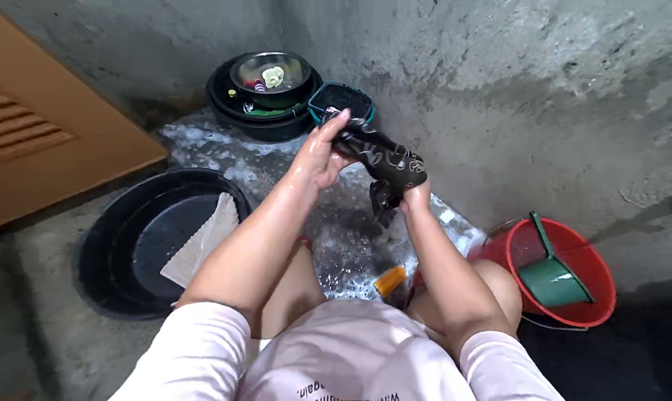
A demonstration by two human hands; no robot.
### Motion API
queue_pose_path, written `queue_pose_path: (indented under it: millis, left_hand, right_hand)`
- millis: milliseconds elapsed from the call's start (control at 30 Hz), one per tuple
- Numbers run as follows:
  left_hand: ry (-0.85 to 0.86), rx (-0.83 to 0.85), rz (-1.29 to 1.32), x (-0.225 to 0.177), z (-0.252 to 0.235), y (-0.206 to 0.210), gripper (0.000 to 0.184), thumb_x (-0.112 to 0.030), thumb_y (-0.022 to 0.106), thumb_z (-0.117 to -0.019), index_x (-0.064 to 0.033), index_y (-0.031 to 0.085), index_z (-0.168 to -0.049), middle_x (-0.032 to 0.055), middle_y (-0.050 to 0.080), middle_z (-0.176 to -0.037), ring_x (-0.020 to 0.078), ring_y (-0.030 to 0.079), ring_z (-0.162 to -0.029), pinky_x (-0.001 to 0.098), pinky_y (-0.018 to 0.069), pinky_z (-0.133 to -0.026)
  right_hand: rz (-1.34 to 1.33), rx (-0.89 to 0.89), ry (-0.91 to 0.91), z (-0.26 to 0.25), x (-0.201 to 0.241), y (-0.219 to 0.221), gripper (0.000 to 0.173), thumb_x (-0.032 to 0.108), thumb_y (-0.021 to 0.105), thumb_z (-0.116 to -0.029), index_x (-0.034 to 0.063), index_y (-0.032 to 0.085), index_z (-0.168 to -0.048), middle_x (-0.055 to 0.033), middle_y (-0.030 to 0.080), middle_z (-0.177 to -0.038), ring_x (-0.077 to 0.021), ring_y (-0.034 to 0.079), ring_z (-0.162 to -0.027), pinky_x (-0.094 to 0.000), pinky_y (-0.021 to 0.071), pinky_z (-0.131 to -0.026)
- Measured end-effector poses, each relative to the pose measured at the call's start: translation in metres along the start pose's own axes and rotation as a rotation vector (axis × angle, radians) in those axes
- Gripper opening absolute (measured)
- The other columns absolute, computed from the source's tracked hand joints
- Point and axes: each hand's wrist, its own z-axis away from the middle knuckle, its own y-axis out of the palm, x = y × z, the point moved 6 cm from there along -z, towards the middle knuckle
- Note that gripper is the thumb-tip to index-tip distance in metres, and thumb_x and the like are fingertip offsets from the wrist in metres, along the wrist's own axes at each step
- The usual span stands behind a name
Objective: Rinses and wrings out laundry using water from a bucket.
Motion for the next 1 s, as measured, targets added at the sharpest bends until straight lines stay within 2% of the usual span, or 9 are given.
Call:
queue_pose_path:
  millis: [100,233,367,467,533,633,733,833,1000]
  left_hand:
    - [-0.073,-0.303,-0.193,0.072,-0.025,-0.065,0.059,-0.046,0.068,-0.0963,-0.0042,0.055,-0.135,0.0129,0.069,-0.118,0.023,0.068,-0.104,0.0432,0.0588,-0.088]
    - [-0.28,-0.28,-0.061,0.137,-0.024,-0.054,0.086,-0.075,0.044,-0.0954,-0.0186,0.029,-0.159,0.0112,0.054,-0.147,0.0266,0.055,-0.132,0.0518,0.0499,-0.105]
    - [-0.257,-0.229,0.253,0.115,-0.038,-0.053,0.071,-0.073,0.038,-0.0975,-0.0219,0.049,-0.145,0.0089,0.065,-0.131,0.0274,0.064,-0.12,0.0553,0.0547,-0.097]
    - [-0.196,-0.327,0.228,0.109,-0.048,-0.071,0.053,-0.044,0.064,-0.0981,-0.0117,0.054,-0.139,0.0125,0.069,-0.122,0.0272,0.068,-0.11,0.0521,0.0587,-0.092]
    - [-0.125,-0.381,0.138,0.105,-0.051,-0.073,0.056,-0.032,0.075,-0.0928,-0.0072,0.053,-0.138,0.0156,0.07,-0.117,0.0278,0.07,-0.104,0.0502,0.061,-0.086]
    - [-0.037,-0.258,-0.01,0.098,-0.049,-0.059,0.049,-0.021,0.075,-0.0922,-0.0022,0.053,-0.132,0.016,0.072,-0.105,0.0254,0.073,-0.093,0.0452,0.0629,-0.082]
    - [-0.071,-0.043,0.007,0.097,-0.038,-0.04,0.037,-0.017,0.07,-0.0935,-0.004,0.055,-0.125,0.0123,0.073,-0.097,0.0214,0.073,-0.087,0.0412,0.063,-0.079]
    - [-0.095,0.125,0.082,0.096,-0.034,-0.033,0.035,-0.015,0.058,-0.0984,-0.0026,0.058,-0.131,0.0132,0.073,-0.105,0.0206,0.073,-0.091,0.0388,0.0629,-0.081]
    - [-0.165,-0.092,0.143,0.094,-0.044,-0.061,0.038,-0.04,0.052,-0.1048,-0.0091,0.06,-0.125,0.0105,0.072,-0.106,0.0219,0.071,-0.096,0.0444,0.0609,-0.083]
  right_hand:
    - [-0.247,0.02,0.003,0.009,0.046,0.027,0.043,0.011,0.063,-0.0984,0.0089,0.05,-0.139,-0.0122,0.068,-0.122,-0.0237,0.068,-0.11,-0.0484,0.0605,-0.09]
    - [-0.548,0.083,-0.002,0.015,0.067,0.067,0.031,0.007,0.054,-0.1024,0.0087,0.051,-0.133,-0.0115,0.067,-0.115,-0.0235,0.068,-0.104,-0.0479,0.0591,-0.088]
    - [-0.495,0.257,0.106,0.008,0.03,0.059,0.018,0.005,0.05,-0.1035,0.0086,0.056,-0.12,-0.0081,0.07,-0.1,-0.0183,0.069,-0.092,-0.0402,0.0602,-0.08]
    - [0.029,0.498,0.225,0.0,-0.011,0.017,0.082,-0.001,0.072,-0.0852,0.0161,0.032,-0.155,-0.0102,0.063,-0.131,-0.0209,0.068,-0.11,-0.0426,0.0614,-0.089]
    - [-0.065,0.721,0.364,0.002,-0.036,-0.006,0.117,-0.001,0.081,-0.0674,0.0254,0.013,-0.158,-0.0124,0.052,-0.145,-0.0345,0.067,-0.112,-0.0583,0.0627,-0.081]
    - [-0.422,0.783,0.548,0.016,-0.063,-0.005,0.097,0.038,0.082,-0.0768,0.0278,0.025,-0.155,-0.0135,0.053,-0.147,-0.0472,0.058,-0.125,-0.0717,0.0546,-0.084]
    - [-0.625,0.677,0.598,0.026,-0.067,0.034,0.071,0.066,0.069,-0.0822,0.0193,0.058,-0.135,-0.0147,0.069,-0.123,-0.0381,0.066,-0.113,-0.0642,0.0564,-0.088]
    - [-0.773,0.585,0.416,0.013,-0.049,0.056,0.049,0.056,0.056,-0.095,0.013,0.069,-0.113,-0.01,0.076,-0.102,-0.0219,0.074,-0.093,-0.0413,0.0633,-0.079]
    - [-0.532,0.625,0.01,-0.007,0.017,0.071,0.025,0.016,0.077,-0.0716,0.0187,0.069,-0.095,-0.0005,0.075,-0.092,-0.0123,0.072,-0.084,-0.0343,0.0615,-0.073]
